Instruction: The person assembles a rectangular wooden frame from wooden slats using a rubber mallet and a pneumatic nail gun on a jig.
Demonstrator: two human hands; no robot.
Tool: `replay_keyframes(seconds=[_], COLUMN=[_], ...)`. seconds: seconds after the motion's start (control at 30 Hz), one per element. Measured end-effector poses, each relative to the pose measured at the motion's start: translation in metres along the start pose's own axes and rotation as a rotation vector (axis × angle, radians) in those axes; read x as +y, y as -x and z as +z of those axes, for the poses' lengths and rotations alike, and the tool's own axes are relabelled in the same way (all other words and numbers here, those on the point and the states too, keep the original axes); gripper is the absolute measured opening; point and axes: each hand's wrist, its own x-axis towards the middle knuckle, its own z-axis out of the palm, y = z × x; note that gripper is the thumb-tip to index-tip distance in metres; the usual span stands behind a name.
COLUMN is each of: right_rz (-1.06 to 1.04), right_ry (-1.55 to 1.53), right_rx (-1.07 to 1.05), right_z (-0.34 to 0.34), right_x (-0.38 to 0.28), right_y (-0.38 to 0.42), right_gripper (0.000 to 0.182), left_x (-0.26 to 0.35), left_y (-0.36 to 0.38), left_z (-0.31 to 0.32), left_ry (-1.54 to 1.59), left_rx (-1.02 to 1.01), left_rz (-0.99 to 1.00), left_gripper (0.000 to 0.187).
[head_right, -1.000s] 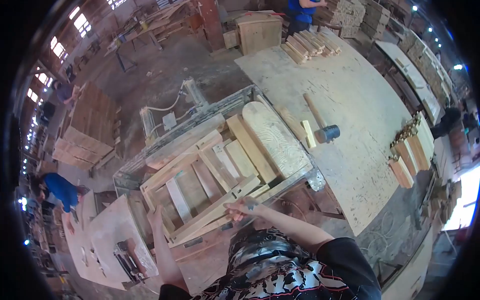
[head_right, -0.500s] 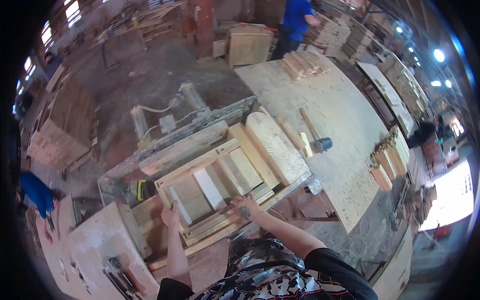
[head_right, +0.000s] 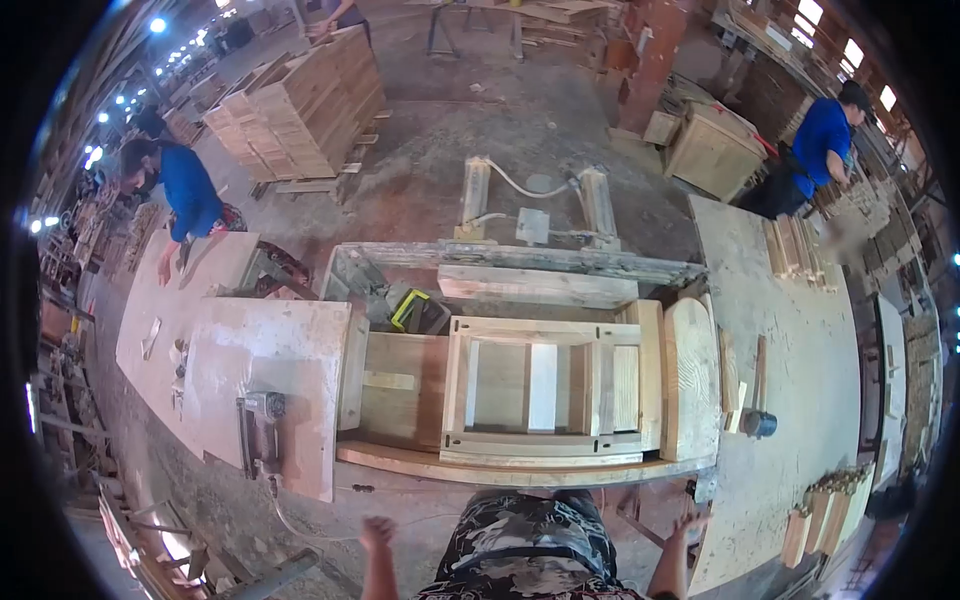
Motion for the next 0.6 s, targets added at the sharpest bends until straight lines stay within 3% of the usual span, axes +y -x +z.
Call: replay_keyframes(seconds=[0.03,0.07,0.1,0.13,0.17,0.2,0.23,0.27,0.3,0.33,0.4,0.6], right_rz=[0.095,0.19,0.108,0.107,0.099,0.101,0.115,0.057,0.082,0.081,0.063,-0.105], right_ry=[-0.076,-0.139,-0.088,-0.113,-0.127,-0.123,-0.118,0.053,0.095,0.08,0.215,0.404], right_rx=[-0.102,-0.211,-0.307,-0.248,-0.182,-0.131,-0.095,-0.131,-0.081,-0.196,-0.369,-0.272], right_z=[0.006,0.011,0.03,0.05,0.059,0.063,0.068,0.069,0.064,0.059,0.049,0.026], right_x=[0.004,0.022,-0.006,-0.021,-0.027,-0.03,-0.029,-0.063,-0.049,-0.052,-0.035,-0.041], right_y=[-0.038,-0.095,-0.051,-0.037,-0.029,-0.021,-0.014,0.066,0.056,0.073,0.049,0.056], right_gripper=[0.077,0.083,0.084,0.085,0.086,0.086,0.087,0.089,0.086,0.085,0.091,0.09], left_x=[0.0,0.036,0.068,0.088,0.113,0.128,0.136,0.137,0.136,0.133,0.12,0.061], left_y=[-0.07,-0.062,-0.058,-0.059,-0.059,-0.081,-0.075,-0.078,-0.088,-0.096,-0.082,-0.052], left_z=[-0.046,-0.028,-0.023,-0.022,-0.008,-0.008,0.001,0.009,0.007,0.001,0.001,-0.015], left_ry=[0.567,0.169,0.273,0.348,0.313,0.415,0.461,0.486,0.292,0.361,0.139,-0.41], left_rx=[-0.636,0.141,0.137,0.019,0.05,-0.007,-0.168,-0.148,-0.074,-0.004,0.084,0.106], left_rz=[0.02,0.154,0.204,0.326,0.317,0.229,0.174,0.205,0.252,0.22,0.405,0.26], left_gripper=[0.057,0.056,0.056,0.056,0.065,0.062,0.059,0.058,0.059,0.062,0.065,0.064])
